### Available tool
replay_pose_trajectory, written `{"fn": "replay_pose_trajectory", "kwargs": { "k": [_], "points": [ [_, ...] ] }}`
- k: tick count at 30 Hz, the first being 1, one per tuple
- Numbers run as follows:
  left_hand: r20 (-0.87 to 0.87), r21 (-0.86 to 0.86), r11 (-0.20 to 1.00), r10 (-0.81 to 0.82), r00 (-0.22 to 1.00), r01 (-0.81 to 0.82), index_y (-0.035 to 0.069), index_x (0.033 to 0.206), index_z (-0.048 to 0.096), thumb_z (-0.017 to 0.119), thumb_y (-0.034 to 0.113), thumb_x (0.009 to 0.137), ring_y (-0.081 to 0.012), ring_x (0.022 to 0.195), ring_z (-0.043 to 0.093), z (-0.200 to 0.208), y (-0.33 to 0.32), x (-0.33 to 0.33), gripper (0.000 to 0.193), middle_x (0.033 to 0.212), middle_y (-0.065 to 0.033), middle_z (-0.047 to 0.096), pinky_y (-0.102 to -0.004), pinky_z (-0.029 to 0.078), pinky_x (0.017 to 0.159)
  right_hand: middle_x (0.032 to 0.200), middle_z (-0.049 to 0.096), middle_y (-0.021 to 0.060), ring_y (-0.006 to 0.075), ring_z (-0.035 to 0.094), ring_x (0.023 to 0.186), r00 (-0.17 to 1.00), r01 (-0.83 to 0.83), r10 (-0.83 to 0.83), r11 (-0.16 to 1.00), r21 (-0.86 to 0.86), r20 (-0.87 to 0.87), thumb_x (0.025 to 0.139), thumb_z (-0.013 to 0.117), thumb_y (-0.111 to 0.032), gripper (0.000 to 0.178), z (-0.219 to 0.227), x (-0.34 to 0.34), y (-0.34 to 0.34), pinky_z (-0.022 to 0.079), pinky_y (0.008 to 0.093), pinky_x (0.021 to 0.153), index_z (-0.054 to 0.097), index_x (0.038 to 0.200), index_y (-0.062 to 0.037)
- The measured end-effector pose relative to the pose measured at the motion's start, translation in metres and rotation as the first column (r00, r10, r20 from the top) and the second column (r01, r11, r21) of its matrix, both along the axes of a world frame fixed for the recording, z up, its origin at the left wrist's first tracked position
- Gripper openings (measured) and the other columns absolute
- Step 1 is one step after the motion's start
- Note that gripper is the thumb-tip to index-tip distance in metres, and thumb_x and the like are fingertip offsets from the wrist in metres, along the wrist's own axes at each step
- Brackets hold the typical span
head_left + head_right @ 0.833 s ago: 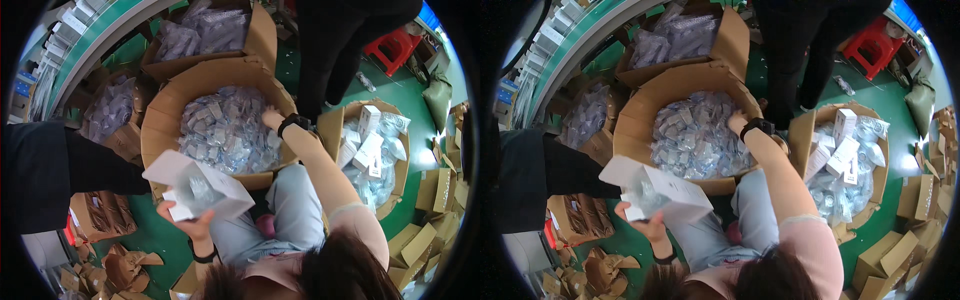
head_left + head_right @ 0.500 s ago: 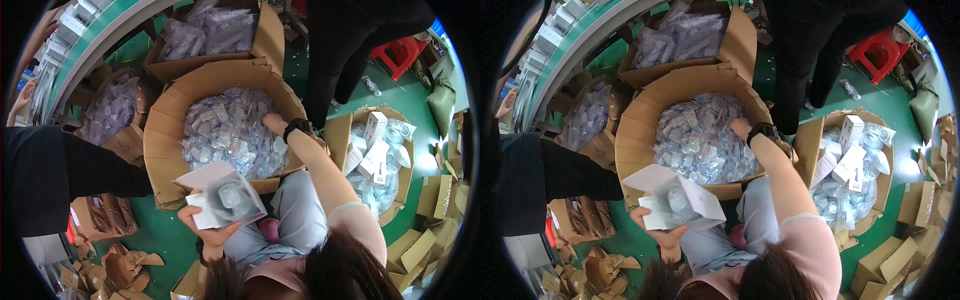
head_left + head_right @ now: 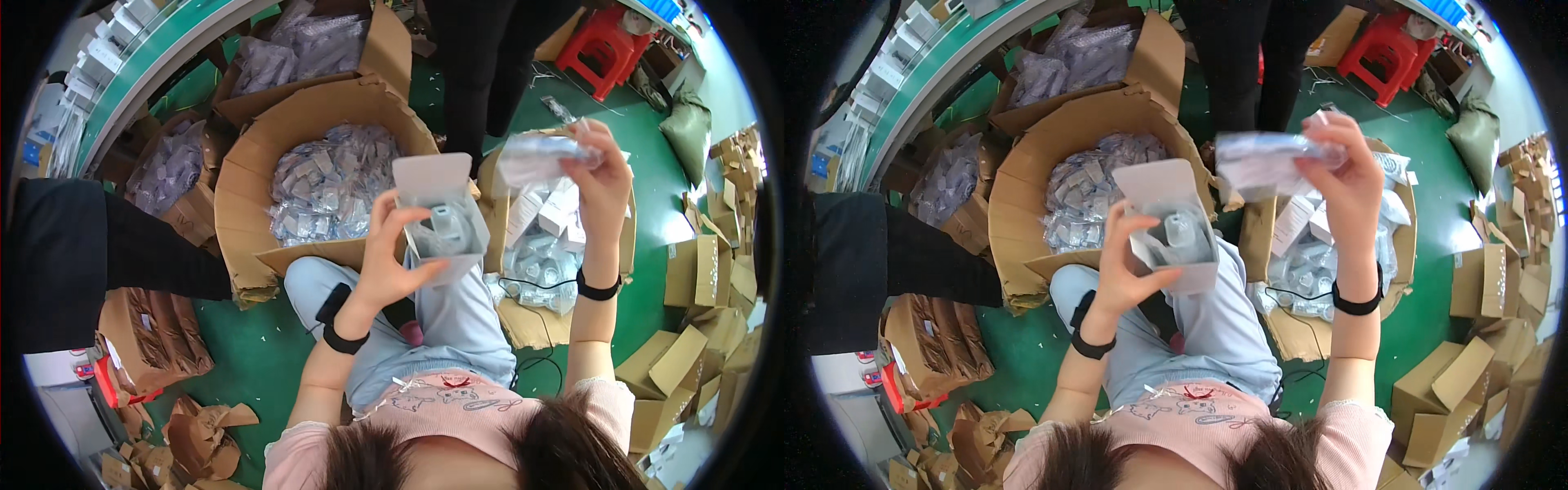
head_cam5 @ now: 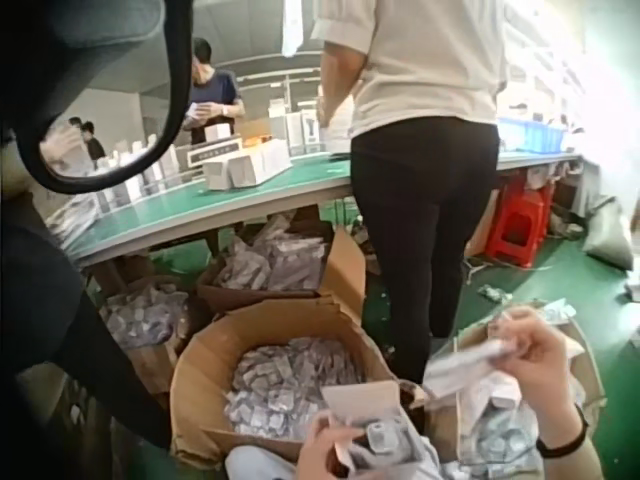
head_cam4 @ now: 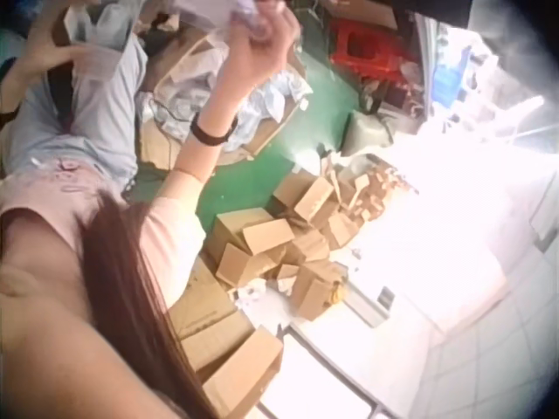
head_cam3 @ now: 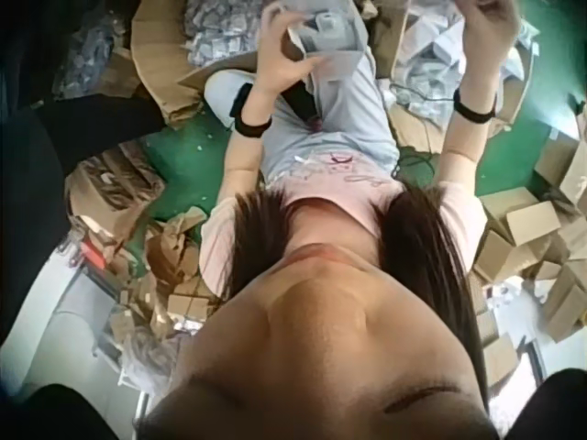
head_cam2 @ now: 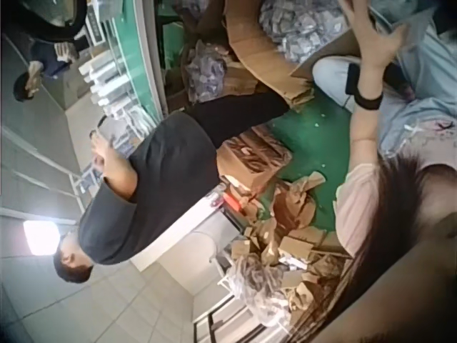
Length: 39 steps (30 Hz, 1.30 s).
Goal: Packaging small electronic components into white cardboard boxes.
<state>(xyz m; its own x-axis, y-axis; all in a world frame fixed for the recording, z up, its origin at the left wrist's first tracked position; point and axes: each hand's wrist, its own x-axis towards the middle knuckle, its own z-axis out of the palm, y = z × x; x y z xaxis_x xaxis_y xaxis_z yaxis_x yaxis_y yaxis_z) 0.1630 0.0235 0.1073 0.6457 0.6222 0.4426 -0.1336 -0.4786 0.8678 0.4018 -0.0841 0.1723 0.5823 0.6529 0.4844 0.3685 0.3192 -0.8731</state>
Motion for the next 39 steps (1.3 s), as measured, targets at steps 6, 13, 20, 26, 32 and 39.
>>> {"fn": "replay_pose_trajectory", "kwargs": {
  "k": [6,13,20,26,32,39],
  "points": [
    [-0.198,0.109,0.991,0.097,0.975,-0.076,0.002,0.08,0.057,0.068,0.008,0.059,-0.0216,0.081,0.054,0.024,-0.001,0.006,0.025,0.098,-0.0112,0.049,-0.0288,0.042,0.07,0.086,0.06,0.0107,0.0189,0.059,0.08,0.832,-0.088,0.107,0.994,-0.061,0.545,0.058,0.061,0.013,0.031,0.019,-0.041,-0.024,0.048,0.0254,0.066,0.061,0.086,-0.0015],
    [-0.355,-0.065,0.983,0.138,0.925,-0.171,-0.003,0.062,0.058,0.064,0.011,0.061,-0.0159,0.05,0.05,0.042,0.006,0.013,0.015,0.06,-0.0072,0.054,-0.0286,0.038,0.049,0.086,0.059,0.012,0.0254,0.06,0.077,0.568,-0.389,0.343,0.913,-0.123,0.748,0.058,0.062,0.007,0.031,0.04,-0.068,-0.009,0.049,0.028,0.061,0.062,0.087,-0.0025],
    [-0.346,-0.128,0.969,0.157,0.925,-0.212,0.0,0.066,0.062,0.066,0.014,0.06,-0.0173,0.053,0.054,0.02,0.027,0.009,0.016,0.059,-0.0105,0.057,-0.0286,0.042,0.052,0.083,0.057,0.0082,0.0226,0.057,0.075,0.324,-0.382,0.482,0.854,-0.353,0.814,0.062,0.058,0.001,0.027,0.042,-0.077,0.007,0.048,0.0286,0.061,0.058,0.089,-0.001],
    [-0.351,0.016,0.969,0.238,0.906,-0.248,0.001,0.067,0.063,0.066,0.015,0.063,-0.0223,0.057,0.058,0.027,0.01,0.02,0.016,0.064,-0.0129,0.06,-0.03,0.045,0.056,0.082,0.054,0.0065,0.0218,0.053,0.081,0.109,-0.263,0.558,0.814,-0.518,0.822,0.065,0.056,-0.004,0.025,0.021,-0.083,0.015,0.046,0.0307,0.069,0.055,0.091,-0.0017],
    [-0.28,-0.015,0.956,0.276,0.919,-0.292,0.0,0.07,0.063,0.064,0.011,0.068,-0.0106,0.052,0.052,0.018,0.008,0.017,0.011,0.061,-0.0053,0.06,-0.0244,0.041,0.05,0.085,0.053,0.0041,0.0252,0.05,0.087,0.391,-0.209,0.377,0.925,-0.318,0.84,0.064,0.062,-0.009,0.027,-0.005,-0.095,0.006,0.041,0.0367,0.083,0.058,0.091,-0.0047],
    [0.117,-0.379,0.917,0.179,0.977,-0.122,0.001,0.103,0.049,0.061,0.009,0.075,-0.0145,0.085,0.054,-0.002,-0.01,0.017,0.032,0.096,-0.0082,0.055,-0.0265,0.042,0.075,0.085,0.053,0.0022,0.0241,0.049,0.092,0.256,-0.05,0.282,0.959,-0.279,0.924,0.06,0.068,-0.017,0.027,-0.001,-0.098,-0.007,0.032,0.0474,0.092,0.06,0.084,-0.0071]
  ]
}}
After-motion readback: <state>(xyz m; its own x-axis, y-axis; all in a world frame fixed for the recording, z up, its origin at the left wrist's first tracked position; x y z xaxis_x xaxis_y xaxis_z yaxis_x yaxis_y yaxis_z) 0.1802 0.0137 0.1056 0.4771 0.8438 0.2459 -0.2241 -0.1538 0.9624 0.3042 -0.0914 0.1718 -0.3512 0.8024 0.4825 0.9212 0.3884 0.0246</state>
